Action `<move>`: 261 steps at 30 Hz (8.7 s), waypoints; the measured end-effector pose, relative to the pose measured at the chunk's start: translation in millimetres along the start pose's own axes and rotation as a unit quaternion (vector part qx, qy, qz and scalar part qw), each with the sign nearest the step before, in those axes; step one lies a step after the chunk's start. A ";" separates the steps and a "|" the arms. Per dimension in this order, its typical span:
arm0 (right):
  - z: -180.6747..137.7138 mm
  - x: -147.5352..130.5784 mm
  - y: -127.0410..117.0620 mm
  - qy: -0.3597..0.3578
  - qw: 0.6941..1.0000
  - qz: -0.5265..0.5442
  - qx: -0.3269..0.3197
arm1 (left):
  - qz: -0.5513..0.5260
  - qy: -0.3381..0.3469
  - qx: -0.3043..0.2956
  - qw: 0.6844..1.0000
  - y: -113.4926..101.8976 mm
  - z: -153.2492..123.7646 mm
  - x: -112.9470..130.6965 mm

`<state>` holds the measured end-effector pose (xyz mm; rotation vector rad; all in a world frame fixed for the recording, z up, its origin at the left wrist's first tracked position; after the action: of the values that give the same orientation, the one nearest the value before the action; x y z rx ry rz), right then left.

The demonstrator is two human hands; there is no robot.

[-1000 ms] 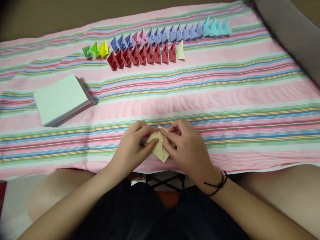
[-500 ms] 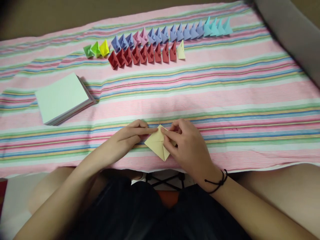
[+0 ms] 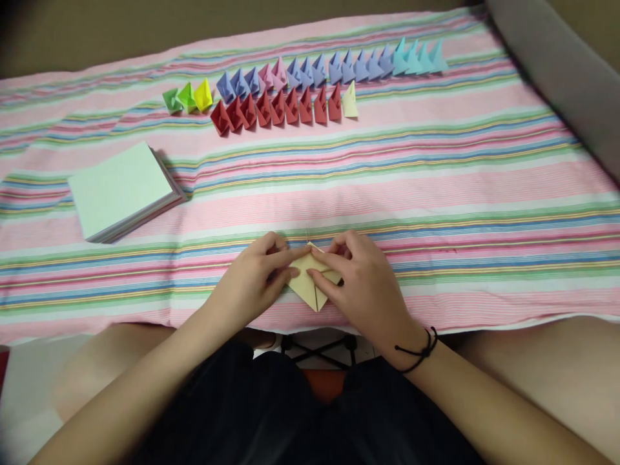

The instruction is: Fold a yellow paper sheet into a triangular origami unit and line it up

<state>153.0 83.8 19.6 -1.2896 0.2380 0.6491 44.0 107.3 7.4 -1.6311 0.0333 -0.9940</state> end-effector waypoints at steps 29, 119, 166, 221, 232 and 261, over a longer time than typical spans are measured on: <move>1.9 11.6 -23.5 -0.019 0.996 0.081 -0.032 | 0.028 0.012 0.001 1.000 0.7 -2.5 1.3; -3.0 10.6 -15.5 -0.112 0.991 0.052 -0.047 | 0.066 0.232 -0.011 0.970 -3.3 -12.0 24.0; -15.4 -21.1 -16.1 -0.223 0.971 0.020 -0.082 | 0.034 0.258 0.026 0.965 -7.2 -18.1 42.5; -7.7 12.2 -4.8 0.049 0.996 0.058 -0.038 | 0.213 0.153 0.057 0.963 16.6 -32.6 57.9; -9.2 11.2 -3.1 0.040 0.997 0.043 -0.045 | 0.215 0.140 0.040 0.966 21.5 -31.4 56.1; -7.1 9.4 3.6 0.014 0.997 0.017 -0.076 | 0.211 0.191 0.087 0.955 9.5 -24.7 54.9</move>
<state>159.8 80.5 9.9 -1.4435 0.2378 0.6896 68.4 56.6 30.6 -1.1849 0.5213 -0.9317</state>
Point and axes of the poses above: each hand's wrist, its own z-axis towards the middle knuckle, its own y-axis out of the palm, x = y × z, the point moved 10 cm from there along z, towards the middle knuckle, and after that the axes turned 3 degrees about y, right-handed, at the moved point
